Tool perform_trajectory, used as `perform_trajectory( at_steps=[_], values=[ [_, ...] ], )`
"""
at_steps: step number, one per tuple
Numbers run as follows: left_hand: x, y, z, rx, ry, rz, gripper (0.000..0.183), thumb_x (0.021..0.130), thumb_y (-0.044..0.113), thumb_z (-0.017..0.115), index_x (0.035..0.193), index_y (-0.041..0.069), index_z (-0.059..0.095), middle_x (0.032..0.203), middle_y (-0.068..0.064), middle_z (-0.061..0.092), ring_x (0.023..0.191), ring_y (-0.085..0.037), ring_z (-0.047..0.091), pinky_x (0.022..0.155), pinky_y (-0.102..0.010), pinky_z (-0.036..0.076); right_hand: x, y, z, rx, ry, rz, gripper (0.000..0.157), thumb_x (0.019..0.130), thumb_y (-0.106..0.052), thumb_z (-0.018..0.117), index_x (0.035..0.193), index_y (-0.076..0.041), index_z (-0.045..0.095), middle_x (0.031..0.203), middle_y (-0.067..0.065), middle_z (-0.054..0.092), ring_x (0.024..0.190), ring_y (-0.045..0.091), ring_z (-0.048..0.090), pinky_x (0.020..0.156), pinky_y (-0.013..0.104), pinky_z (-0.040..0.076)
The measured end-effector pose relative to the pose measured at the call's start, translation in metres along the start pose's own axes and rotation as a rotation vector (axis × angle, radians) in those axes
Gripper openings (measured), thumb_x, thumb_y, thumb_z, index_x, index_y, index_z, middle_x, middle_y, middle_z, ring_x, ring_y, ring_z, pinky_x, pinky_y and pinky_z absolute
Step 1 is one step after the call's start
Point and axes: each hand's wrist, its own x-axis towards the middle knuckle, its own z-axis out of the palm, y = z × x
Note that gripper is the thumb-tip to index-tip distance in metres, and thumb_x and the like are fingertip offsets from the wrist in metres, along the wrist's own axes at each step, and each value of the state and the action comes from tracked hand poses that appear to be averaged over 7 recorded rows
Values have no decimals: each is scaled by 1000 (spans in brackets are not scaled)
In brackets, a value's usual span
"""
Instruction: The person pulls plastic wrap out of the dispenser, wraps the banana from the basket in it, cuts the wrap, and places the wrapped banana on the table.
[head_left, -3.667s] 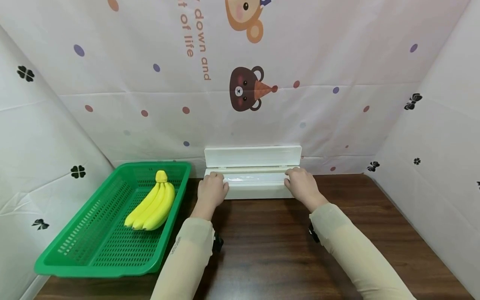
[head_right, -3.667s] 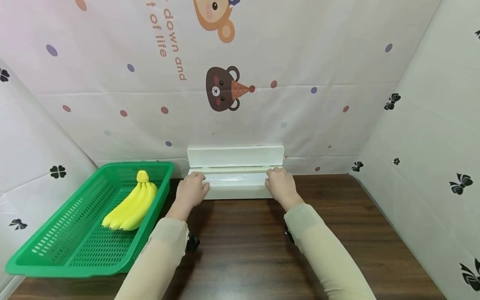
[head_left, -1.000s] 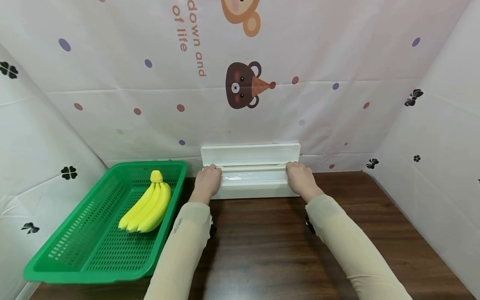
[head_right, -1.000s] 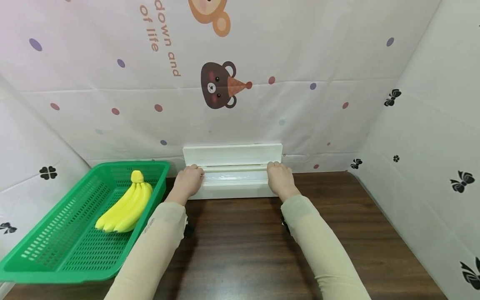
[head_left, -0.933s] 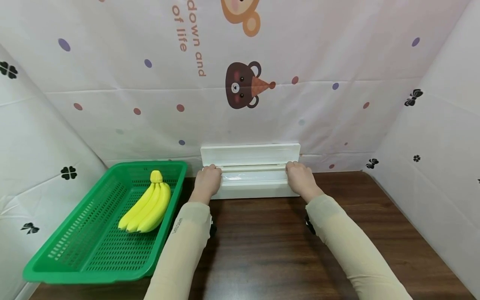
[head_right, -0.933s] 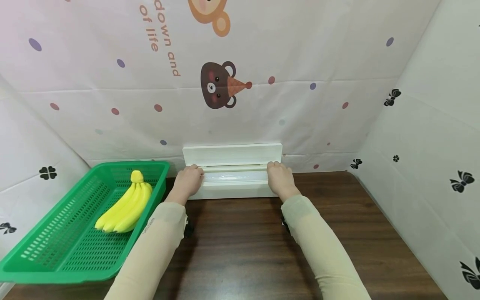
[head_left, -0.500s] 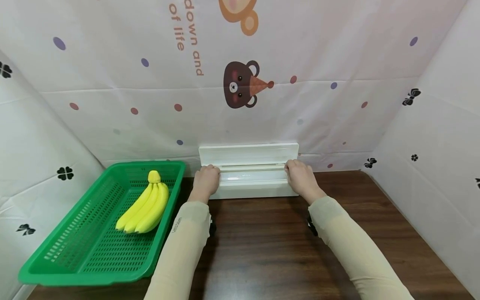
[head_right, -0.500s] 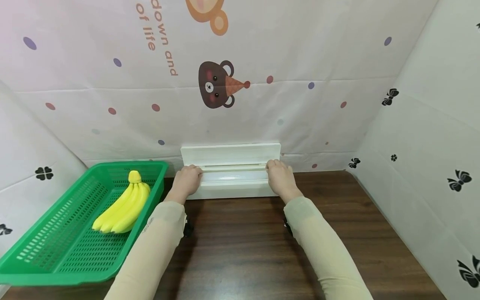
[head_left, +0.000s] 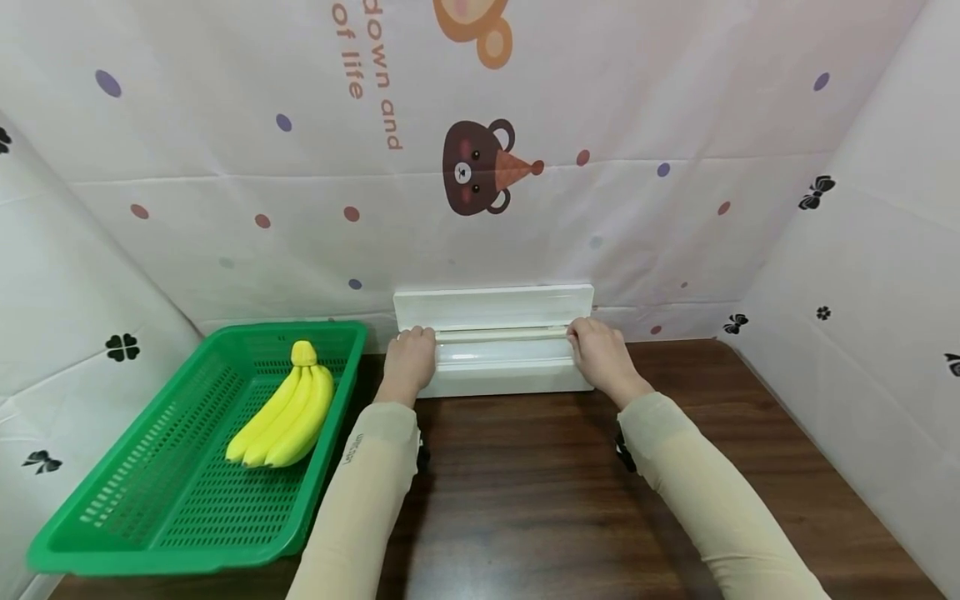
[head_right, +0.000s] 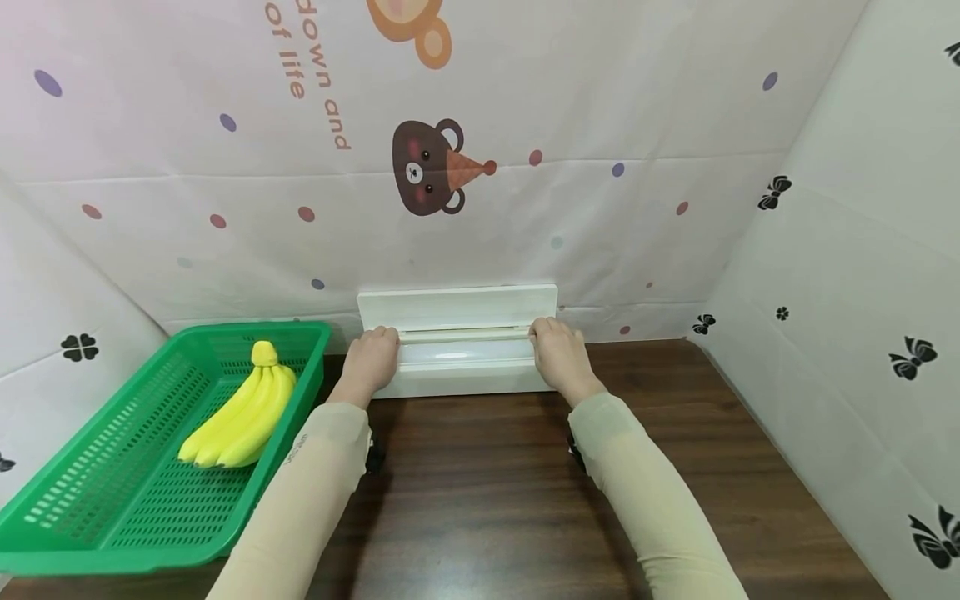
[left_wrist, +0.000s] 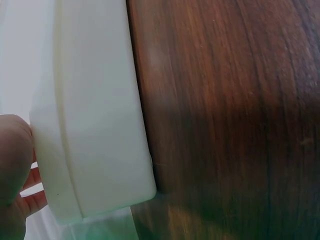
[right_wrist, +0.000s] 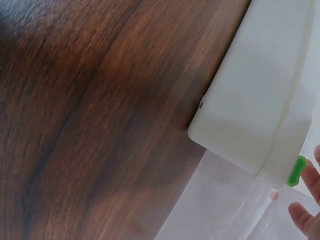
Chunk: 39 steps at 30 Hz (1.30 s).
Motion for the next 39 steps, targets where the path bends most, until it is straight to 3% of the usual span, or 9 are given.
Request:
perform_trajectory(
  at_steps=[17,31,39],
  values=[
    [-7,-1,-6,51,18,32,20,98,8,45,115,1,49,105,-14,61,96,-30,59,84,-44,50,2,-3,-4,19,-25,27,17,99,-17,46,105,-5,58,99,12,65,94,31,60,84,50,45],
    [-9,1,-18,68,31,36,21,98,8,46,118,1,47,106,-13,61,95,-28,60,82,-42,50,3,-7,-12,25,-15,25,18,100,-18,43,103,-5,56,92,11,63,84,29,58,81,48,43],
    [-11,2,-24,78,59,44,14,96,6,47,109,2,48,98,-12,61,88,-27,60,76,-41,50,5,-7,-16,55,-13,44,21,101,-19,42,107,-4,56,98,14,64,94,32,59,85,52,42]
  ],
)
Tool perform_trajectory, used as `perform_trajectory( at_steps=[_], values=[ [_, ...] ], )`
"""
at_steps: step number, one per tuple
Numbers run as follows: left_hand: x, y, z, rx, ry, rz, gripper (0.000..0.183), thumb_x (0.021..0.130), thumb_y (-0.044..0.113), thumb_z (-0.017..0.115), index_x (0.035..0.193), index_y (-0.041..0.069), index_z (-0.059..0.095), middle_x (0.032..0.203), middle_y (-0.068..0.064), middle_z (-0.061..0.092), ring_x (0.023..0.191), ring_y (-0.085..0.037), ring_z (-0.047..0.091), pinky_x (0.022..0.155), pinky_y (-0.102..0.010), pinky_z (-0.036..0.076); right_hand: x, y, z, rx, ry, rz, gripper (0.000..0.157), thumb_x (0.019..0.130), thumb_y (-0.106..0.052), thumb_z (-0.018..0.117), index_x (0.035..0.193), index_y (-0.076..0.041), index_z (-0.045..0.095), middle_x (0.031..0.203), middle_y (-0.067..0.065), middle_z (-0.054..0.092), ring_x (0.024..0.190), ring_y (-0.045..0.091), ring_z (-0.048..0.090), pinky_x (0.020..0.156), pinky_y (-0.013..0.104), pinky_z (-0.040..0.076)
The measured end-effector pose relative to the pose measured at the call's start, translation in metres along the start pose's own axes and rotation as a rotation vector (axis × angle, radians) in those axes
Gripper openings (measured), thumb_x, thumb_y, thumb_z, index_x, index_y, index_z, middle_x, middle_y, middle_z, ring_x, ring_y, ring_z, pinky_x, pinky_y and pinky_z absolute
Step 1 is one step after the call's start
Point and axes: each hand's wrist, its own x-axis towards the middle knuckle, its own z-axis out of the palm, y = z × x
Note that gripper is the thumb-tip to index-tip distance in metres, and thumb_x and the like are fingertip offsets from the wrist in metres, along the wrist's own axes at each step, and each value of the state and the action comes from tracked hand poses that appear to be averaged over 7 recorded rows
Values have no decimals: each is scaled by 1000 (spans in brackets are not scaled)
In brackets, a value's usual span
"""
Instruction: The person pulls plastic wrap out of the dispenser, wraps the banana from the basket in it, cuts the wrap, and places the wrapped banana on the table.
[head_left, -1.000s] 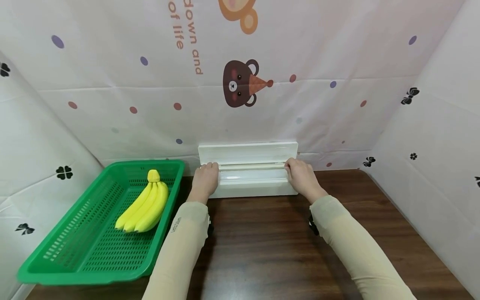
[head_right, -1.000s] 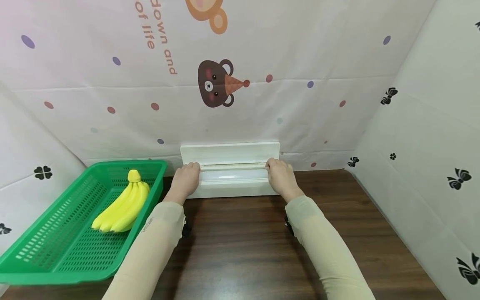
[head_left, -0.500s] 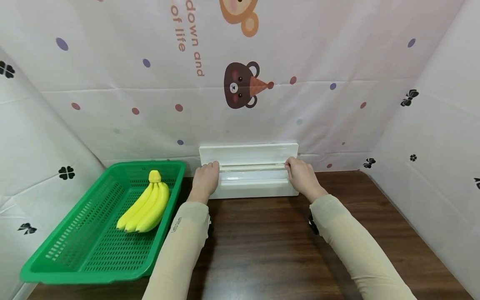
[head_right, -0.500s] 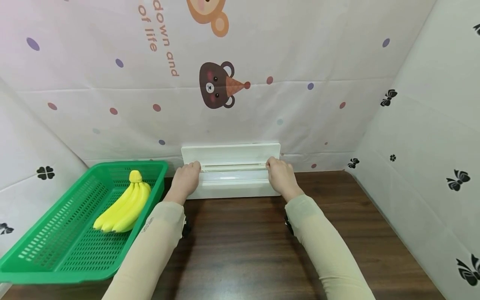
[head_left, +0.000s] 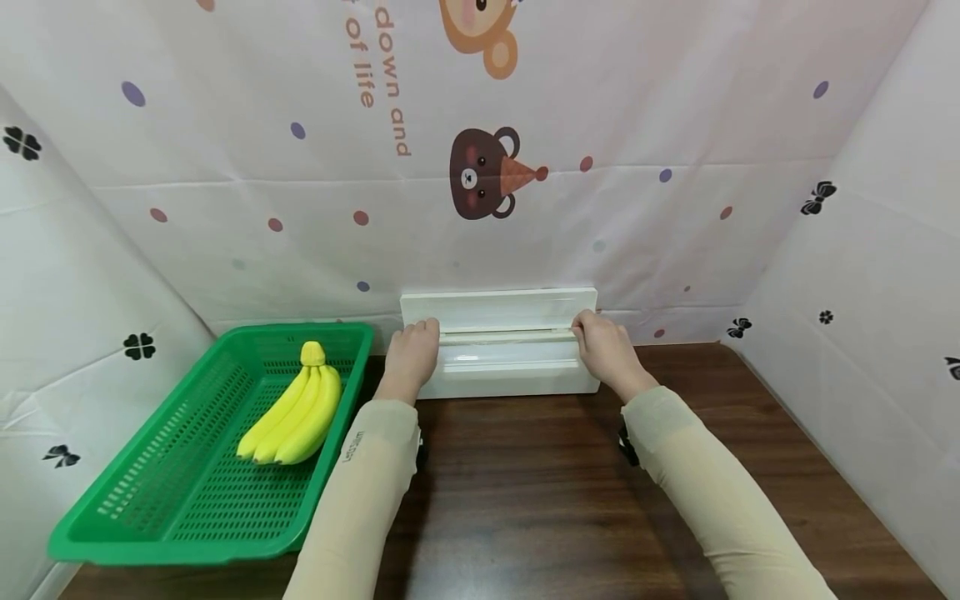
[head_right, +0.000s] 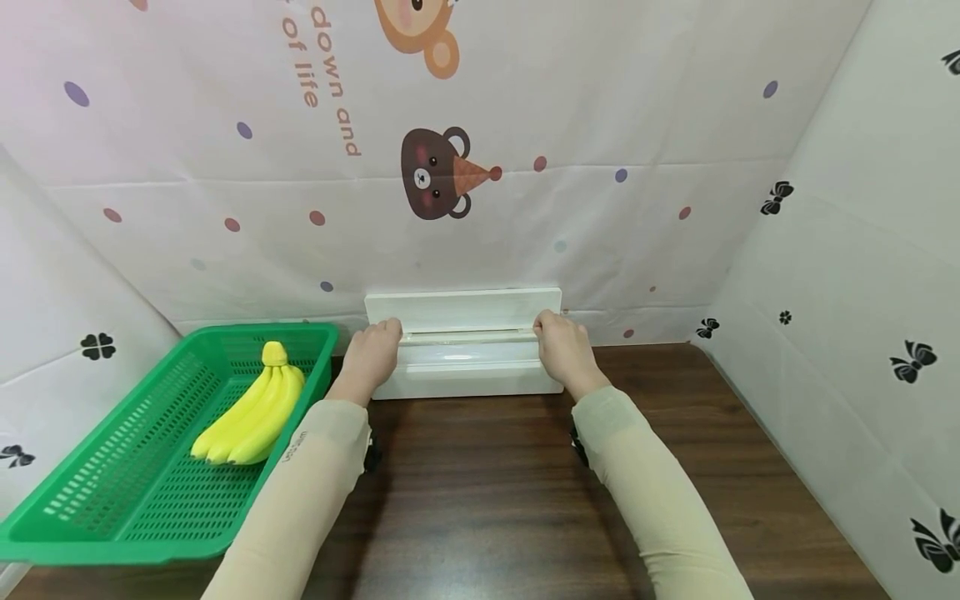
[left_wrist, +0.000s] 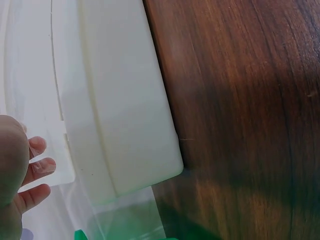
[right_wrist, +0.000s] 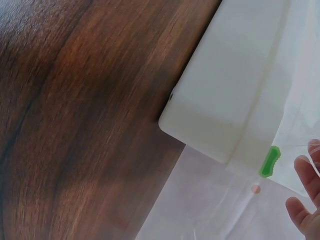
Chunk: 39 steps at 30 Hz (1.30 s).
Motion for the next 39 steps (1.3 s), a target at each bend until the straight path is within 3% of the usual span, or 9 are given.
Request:
perform_trajectory(
  at_steps=[11,21,39],
  values=[
    [-2,0,-9,-6,16,7,13,95,8,50,107,2,49,98,-13,61,89,-28,61,79,-41,52,0,2,-6,19,5,8,20,101,-18,42,107,-4,55,99,15,64,94,33,60,88,52,41],
    [-7,-2,-18,-16,45,29,9,96,7,49,102,1,48,89,-13,61,80,-27,62,71,-39,53,0,0,-13,22,19,-6,20,101,-19,41,105,-4,54,95,13,62,89,31,59,84,51,41],
    [-10,-2,-35,-55,-31,66,14,96,-1,46,109,-4,51,108,-21,59,98,-32,62,81,-41,54,1,-4,-21,25,14,-19,19,102,-17,38,101,-4,52,93,11,58,81,27,52,84,48,41]
  ],
)
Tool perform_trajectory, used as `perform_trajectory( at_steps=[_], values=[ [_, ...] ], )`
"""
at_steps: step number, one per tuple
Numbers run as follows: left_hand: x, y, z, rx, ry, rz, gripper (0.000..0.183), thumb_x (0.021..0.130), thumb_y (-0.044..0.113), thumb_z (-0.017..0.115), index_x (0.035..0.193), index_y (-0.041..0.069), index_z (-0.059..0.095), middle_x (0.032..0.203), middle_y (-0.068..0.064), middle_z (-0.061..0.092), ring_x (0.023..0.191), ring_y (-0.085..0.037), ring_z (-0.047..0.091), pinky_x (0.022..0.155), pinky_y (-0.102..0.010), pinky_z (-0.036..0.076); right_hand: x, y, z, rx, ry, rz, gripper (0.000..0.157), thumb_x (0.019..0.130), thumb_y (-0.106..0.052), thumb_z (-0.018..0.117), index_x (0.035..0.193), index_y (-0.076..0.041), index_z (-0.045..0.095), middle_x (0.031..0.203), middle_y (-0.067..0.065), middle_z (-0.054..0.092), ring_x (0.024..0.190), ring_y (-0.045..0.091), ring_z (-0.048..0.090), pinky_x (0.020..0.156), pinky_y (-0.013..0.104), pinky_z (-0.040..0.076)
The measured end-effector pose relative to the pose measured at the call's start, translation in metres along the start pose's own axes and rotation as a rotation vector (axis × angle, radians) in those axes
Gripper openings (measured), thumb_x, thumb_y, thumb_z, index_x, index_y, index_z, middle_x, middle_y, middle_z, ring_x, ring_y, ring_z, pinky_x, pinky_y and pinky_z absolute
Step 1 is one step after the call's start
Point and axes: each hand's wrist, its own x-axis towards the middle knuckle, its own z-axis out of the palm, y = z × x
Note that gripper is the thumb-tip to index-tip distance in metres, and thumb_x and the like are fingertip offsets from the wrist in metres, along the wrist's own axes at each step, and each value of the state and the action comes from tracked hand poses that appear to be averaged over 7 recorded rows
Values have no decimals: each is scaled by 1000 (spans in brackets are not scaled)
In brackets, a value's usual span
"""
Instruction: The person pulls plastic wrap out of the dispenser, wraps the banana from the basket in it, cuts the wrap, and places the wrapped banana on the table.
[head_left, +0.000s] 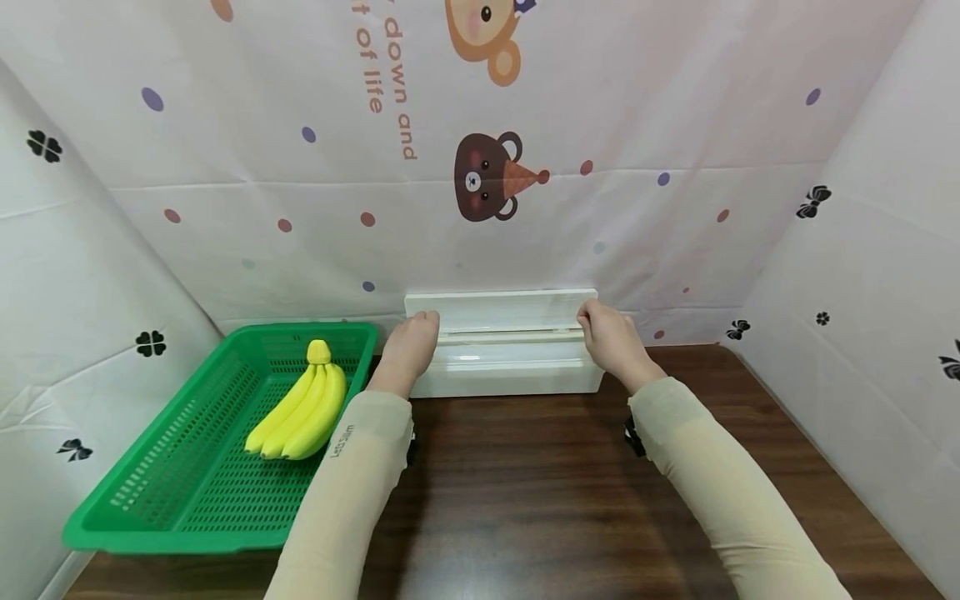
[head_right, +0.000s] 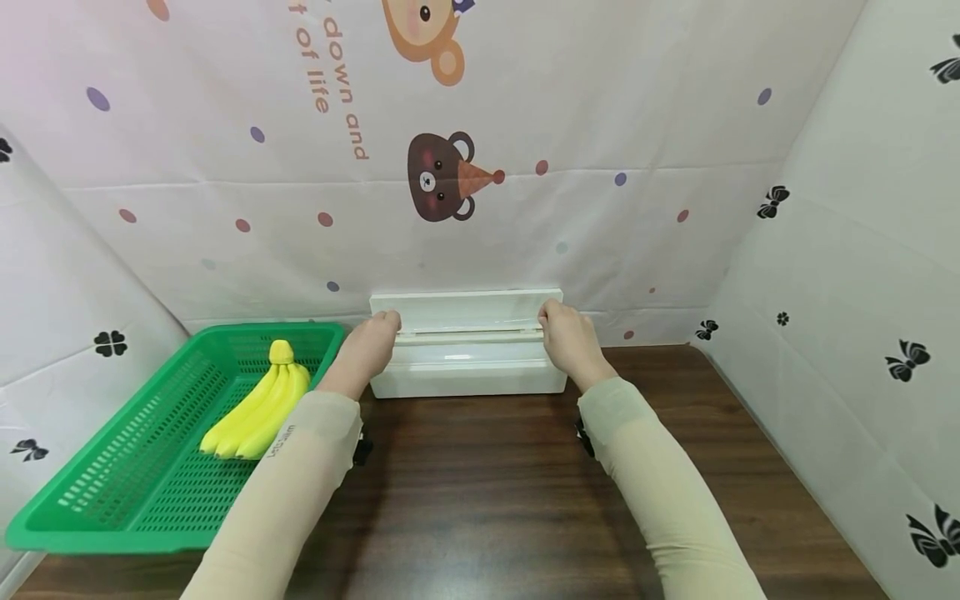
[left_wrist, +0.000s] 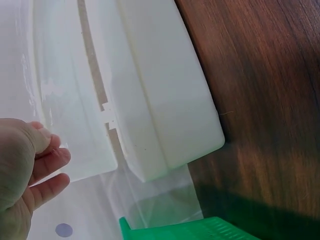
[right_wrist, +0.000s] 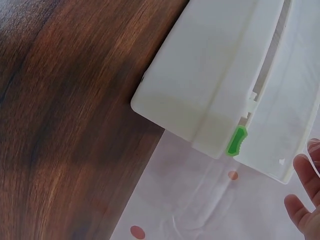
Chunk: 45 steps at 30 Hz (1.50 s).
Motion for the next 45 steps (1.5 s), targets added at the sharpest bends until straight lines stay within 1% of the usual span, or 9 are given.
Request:
perform_trajectory(
  at_steps=[8,12,18,21,25,28,33,40,45],
  values=[
    [-2,4,-8,35,-23,41,14,92,-3,53,106,-3,56,103,-19,61,94,-29,63,76,-36,55,0,-1,-5,21,-27,3,18,102,-17,38,105,-4,50,90,12,58,70,24,51,66,37,41],
    [-3,5,-12,51,-52,51,17,92,-2,54,108,-3,59,101,-18,61,92,-28,62,76,-34,55,0,-1,-8,35,-49,17,19,102,-18,37,107,-4,50,91,13,59,70,23,52,64,36,42],
    [-4,4,-16,51,-88,45,19,93,6,56,110,1,63,99,-16,60,90,-26,61,75,-32,54,1,-3,-12,47,-79,32,19,103,-19,35,107,-5,47,89,12,57,65,22,50,60,34,40],
    [-5,1,-15,37,-74,48,19,92,8,57,109,2,64,98,-14,59,89,-25,60,73,-30,54,1,-4,-13,46,-78,31,19,103,-20,34,107,-6,47,89,11,58,63,21,50,58,33,39],
    [-6,-2,-13,27,-15,67,15,92,7,55,103,1,64,93,-13,57,83,-23,59,69,-29,53,2,-4,-15,71,-85,32,21,103,-20,34,108,-4,47,89,12,58,63,21,51,57,33,40],
    [-7,-4,-12,4,8,67,13,93,5,52,100,0,62,91,-14,56,81,-24,59,67,-29,53,2,-5,-17,97,-103,45,22,103,-21,33,109,-4,46,88,12,57,64,21,52,56,32,41],
    [-7,-6,-12,-39,-13,41,17,95,2,47,107,-1,59,99,-16,58,88,-27,61,72,-31,54,2,-6,-18,117,-108,67,22,104,-23,31,110,-5,44,88,13,56,66,23,53,56,33,41],
    [-9,-6,-16,-69,-32,13,28,95,-1,46,122,1,56,115,-18,58,99,-29,62,79,-33,55,1,-6,-20,180,-96,71,21,104,-20,32,110,-4,43,98,17,57,87,31,66,60,33,47],
    [-11,-10,-17,-64,-10,13,29,95,-2,47,123,-1,55,119,-18,58,107,-29,61,84,-34,54,0,-6,-22,197,-89,62,18,103,-20,33,109,-5,43,100,20,58,84,28,65,60,33,47]
  ],
)
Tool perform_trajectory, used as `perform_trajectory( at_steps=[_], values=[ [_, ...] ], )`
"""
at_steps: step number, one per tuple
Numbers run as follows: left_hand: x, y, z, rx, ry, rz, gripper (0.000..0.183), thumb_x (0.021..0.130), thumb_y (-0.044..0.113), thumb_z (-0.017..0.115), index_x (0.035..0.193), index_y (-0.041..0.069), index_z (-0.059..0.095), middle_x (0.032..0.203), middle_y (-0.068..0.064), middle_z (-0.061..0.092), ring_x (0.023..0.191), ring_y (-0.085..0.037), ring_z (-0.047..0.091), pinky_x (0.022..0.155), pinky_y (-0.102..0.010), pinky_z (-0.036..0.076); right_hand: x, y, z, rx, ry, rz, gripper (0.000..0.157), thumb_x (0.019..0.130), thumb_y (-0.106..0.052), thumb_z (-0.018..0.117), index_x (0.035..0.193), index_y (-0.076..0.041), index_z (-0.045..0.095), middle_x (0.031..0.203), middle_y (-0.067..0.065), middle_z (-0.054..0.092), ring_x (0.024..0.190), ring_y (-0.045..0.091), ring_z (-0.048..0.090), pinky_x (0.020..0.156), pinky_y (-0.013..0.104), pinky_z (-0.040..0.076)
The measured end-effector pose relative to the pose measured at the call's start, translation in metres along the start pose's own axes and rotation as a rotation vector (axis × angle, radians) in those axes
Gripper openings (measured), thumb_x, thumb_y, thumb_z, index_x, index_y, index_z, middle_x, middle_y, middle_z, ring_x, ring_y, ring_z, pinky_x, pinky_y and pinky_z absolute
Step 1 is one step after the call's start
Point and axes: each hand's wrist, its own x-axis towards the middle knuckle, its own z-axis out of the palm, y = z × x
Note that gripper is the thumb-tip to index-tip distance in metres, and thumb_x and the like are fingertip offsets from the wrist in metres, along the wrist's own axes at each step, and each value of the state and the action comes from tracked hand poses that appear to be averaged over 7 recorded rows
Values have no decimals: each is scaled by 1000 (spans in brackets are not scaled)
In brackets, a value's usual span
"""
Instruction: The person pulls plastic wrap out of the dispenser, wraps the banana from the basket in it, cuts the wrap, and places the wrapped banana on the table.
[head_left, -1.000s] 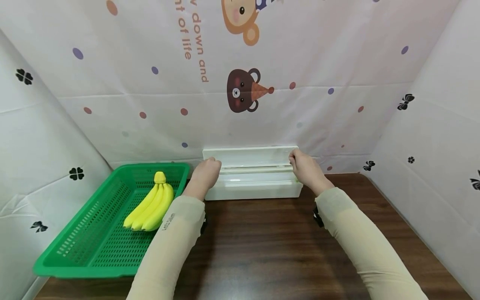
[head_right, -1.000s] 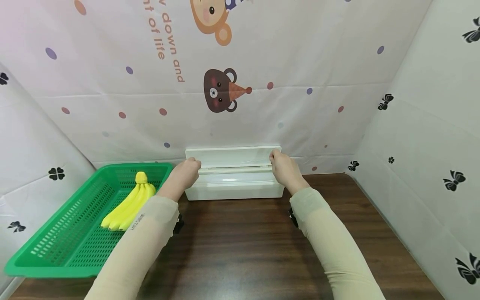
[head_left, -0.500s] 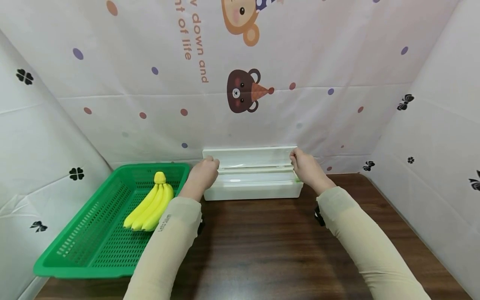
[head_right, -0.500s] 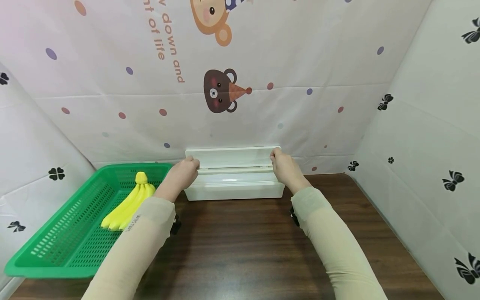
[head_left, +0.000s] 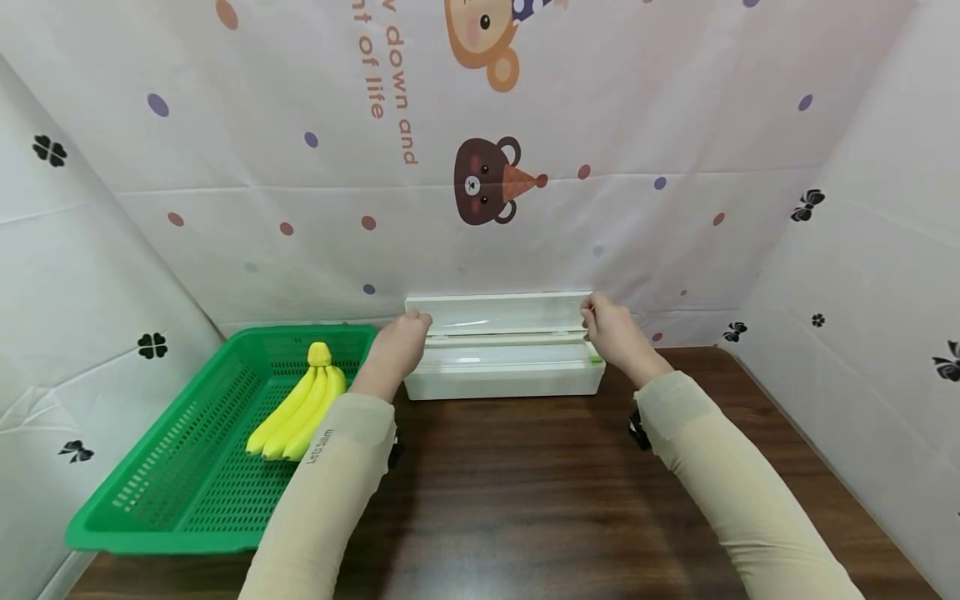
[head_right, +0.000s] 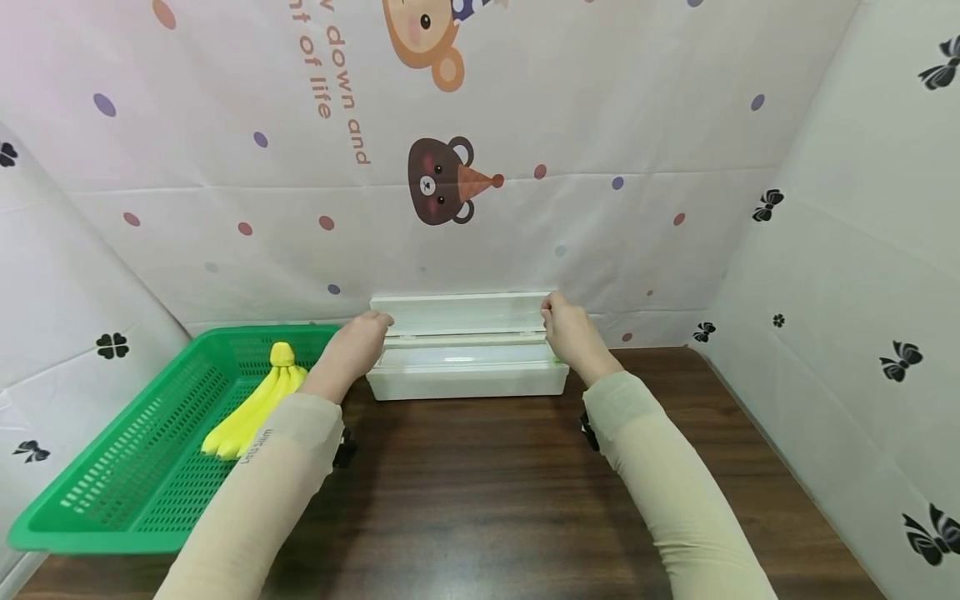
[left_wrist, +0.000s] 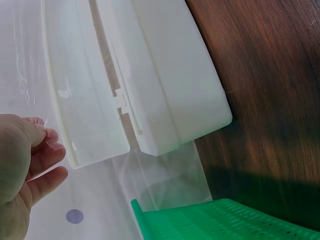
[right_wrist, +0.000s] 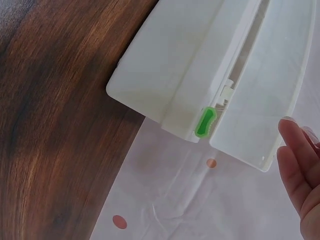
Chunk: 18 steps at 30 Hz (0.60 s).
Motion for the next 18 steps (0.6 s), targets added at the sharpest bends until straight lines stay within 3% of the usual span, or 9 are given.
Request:
perform_trajectory(
  at_steps=[18],
  values=[
    [-4,-4,-12,4,89,23,26,95,1,48,118,2,61,117,-15,63,104,-28,63,82,-35,55,-3,-5,-11,-29,27,-29,22,103,-21,34,110,-4,46,97,18,60,77,24,62,64,36,51]
  ],
)
